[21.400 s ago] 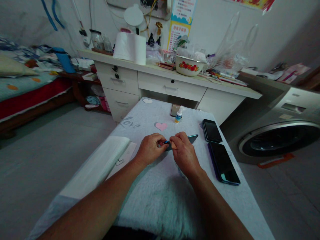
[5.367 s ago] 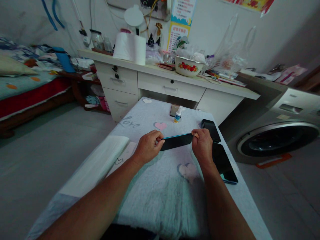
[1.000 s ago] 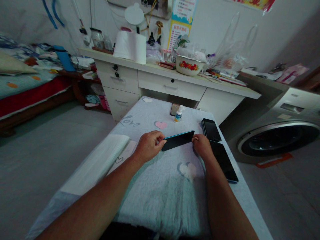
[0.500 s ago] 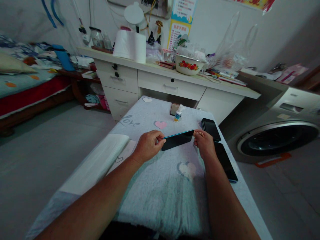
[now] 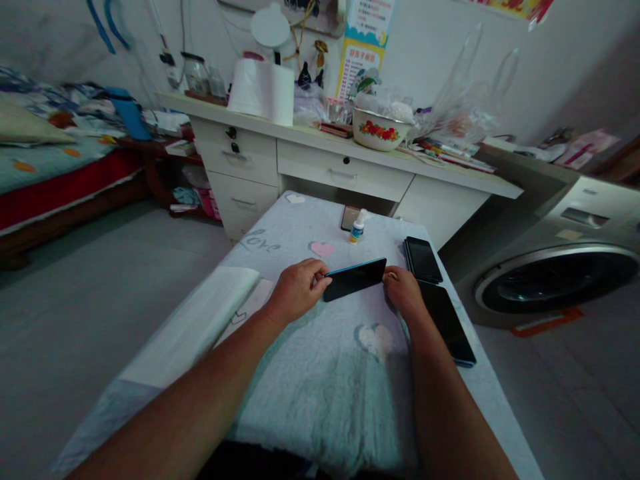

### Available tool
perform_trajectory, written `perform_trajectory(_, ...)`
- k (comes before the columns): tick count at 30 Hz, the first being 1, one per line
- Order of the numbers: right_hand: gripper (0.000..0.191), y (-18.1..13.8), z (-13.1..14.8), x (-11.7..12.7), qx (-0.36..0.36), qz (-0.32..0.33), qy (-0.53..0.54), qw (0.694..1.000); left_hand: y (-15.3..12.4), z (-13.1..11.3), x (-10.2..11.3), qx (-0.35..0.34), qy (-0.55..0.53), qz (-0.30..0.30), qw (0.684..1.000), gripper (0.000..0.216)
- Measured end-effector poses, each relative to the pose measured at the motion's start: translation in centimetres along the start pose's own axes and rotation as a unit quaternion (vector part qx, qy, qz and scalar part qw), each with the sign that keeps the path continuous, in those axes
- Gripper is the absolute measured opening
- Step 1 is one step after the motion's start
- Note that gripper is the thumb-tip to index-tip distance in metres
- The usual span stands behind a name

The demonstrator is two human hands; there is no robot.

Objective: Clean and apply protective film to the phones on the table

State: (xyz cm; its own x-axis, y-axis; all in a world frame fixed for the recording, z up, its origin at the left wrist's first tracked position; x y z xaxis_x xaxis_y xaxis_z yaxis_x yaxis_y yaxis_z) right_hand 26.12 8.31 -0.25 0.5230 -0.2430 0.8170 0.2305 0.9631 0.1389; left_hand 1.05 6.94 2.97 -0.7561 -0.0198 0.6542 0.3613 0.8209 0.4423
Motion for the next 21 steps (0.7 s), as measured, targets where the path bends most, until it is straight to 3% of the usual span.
perform_trajectory(12, 0.028, 0.0, -1.1, -0.1, -0.011, -0.036, 0.084, 0.996, -0.1, 0.1, -0.1, 0.020, -0.006, -0.008, 1.000, 0.004)
perform_trajectory(21, 0.024, -0.3, 0.1, 2.6, 0.059, -0.154, 0.111, 0.980, -0.1, 0.3, -0.1, 0.039, -0.018, -0.013, 0.999, 0.004)
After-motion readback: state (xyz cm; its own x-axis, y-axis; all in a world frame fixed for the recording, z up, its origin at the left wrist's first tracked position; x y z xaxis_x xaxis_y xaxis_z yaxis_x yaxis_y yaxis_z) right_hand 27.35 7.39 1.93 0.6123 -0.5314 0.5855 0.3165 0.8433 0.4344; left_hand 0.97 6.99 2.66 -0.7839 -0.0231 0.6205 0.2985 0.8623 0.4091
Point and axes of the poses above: each hand's wrist, its own y-axis towards the middle knuckle, its own x-axis out of the back of the hand, z = x × y, the point moved 7 cm from there along y, towards the middle knuckle, and after that the axes turned 3 degrees about -x, right-handed, at the moved point
